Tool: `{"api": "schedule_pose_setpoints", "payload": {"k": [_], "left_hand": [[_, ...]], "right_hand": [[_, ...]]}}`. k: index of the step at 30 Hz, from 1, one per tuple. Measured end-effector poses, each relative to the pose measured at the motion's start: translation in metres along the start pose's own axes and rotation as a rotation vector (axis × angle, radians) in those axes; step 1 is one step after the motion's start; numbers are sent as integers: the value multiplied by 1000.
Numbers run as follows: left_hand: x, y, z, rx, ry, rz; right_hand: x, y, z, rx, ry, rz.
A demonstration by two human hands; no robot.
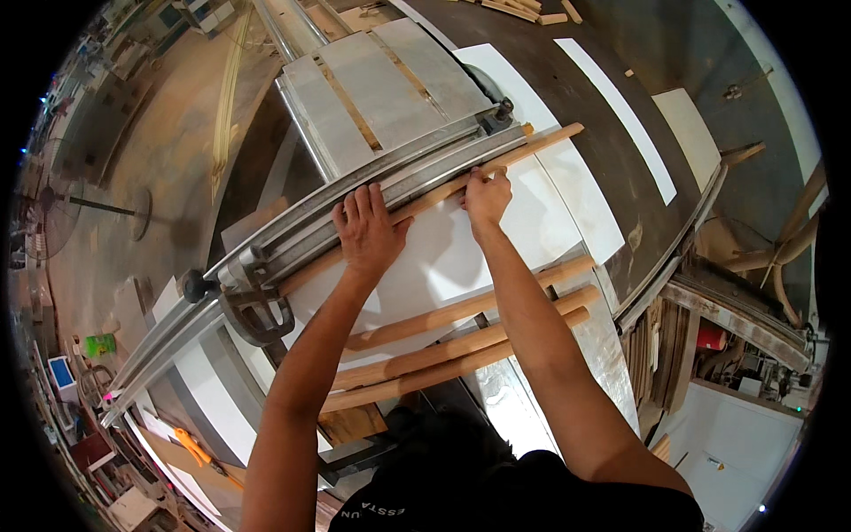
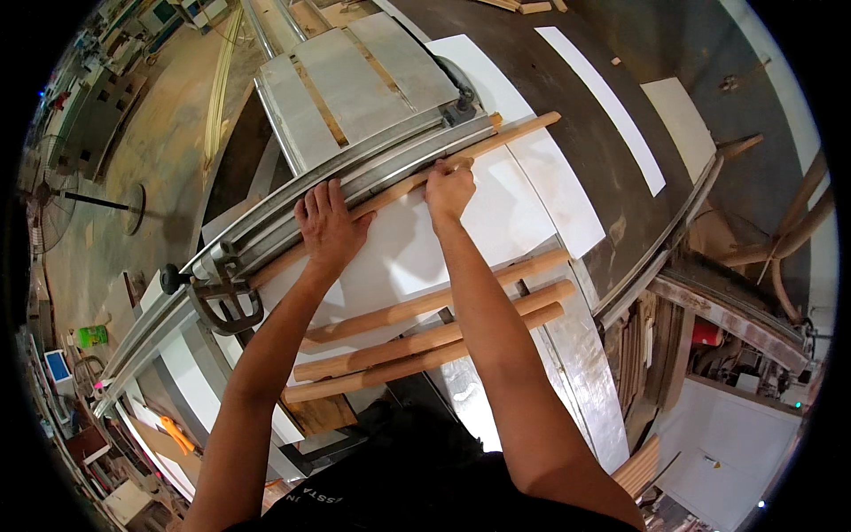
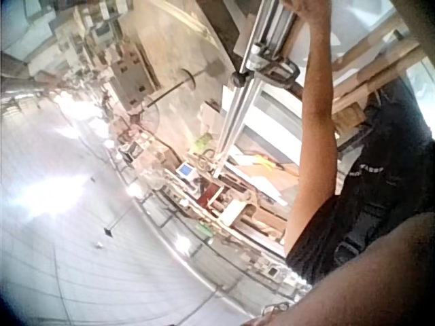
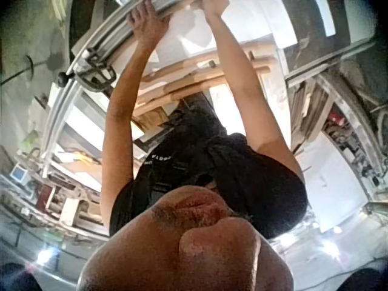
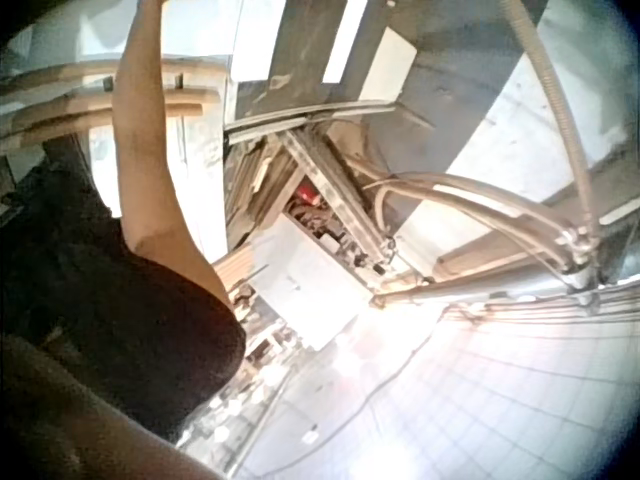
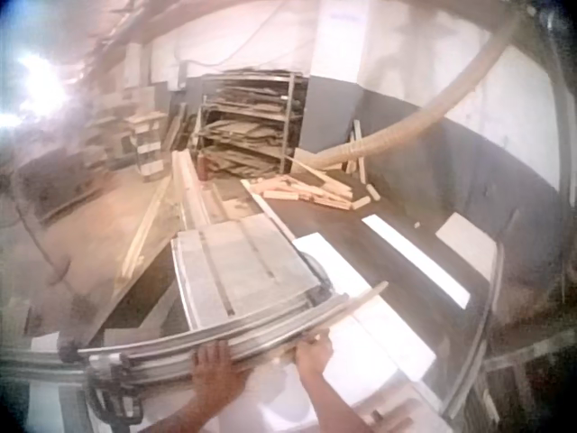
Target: The person repeatedly feeds thin wooden dowels through a table saw to cut them into shorter pieces. They handle the dowels one at a time, aligning them against the saw's fence and pushing them through the blade. The cut pieces are collected and stacked on the table. At one point, the person unwraps a new bundle of dowels from plastic wrap to continue the task.
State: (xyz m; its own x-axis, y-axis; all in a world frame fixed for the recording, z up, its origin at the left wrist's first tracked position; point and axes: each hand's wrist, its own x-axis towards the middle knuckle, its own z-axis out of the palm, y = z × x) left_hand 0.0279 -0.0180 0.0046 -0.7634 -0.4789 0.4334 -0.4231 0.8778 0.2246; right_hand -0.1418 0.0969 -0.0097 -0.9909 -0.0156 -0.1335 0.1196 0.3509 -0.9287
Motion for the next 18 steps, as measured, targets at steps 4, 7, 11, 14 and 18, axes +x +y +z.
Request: {"api": "schedule_pose_setpoints", "payload": {"k": [4, 7, 11, 14, 18], "left_hand": [[2, 1, -2, 17, -12, 5], [1, 2, -3, 26, -26, 2], [1, 0, -1, 45, 25, 41], [1, 1, -1, 48, -12, 7], [1, -1, 0, 54, -2, 11]], "right_hand": [[2, 5, -1, -44, -18, -49], [0, 4, -1, -48, -19, -50], [2, 4, -2, -123, -22, -69], [2, 4, -2, -82, -38, -46], [0, 1, 2, -57, -35, -12]]}}
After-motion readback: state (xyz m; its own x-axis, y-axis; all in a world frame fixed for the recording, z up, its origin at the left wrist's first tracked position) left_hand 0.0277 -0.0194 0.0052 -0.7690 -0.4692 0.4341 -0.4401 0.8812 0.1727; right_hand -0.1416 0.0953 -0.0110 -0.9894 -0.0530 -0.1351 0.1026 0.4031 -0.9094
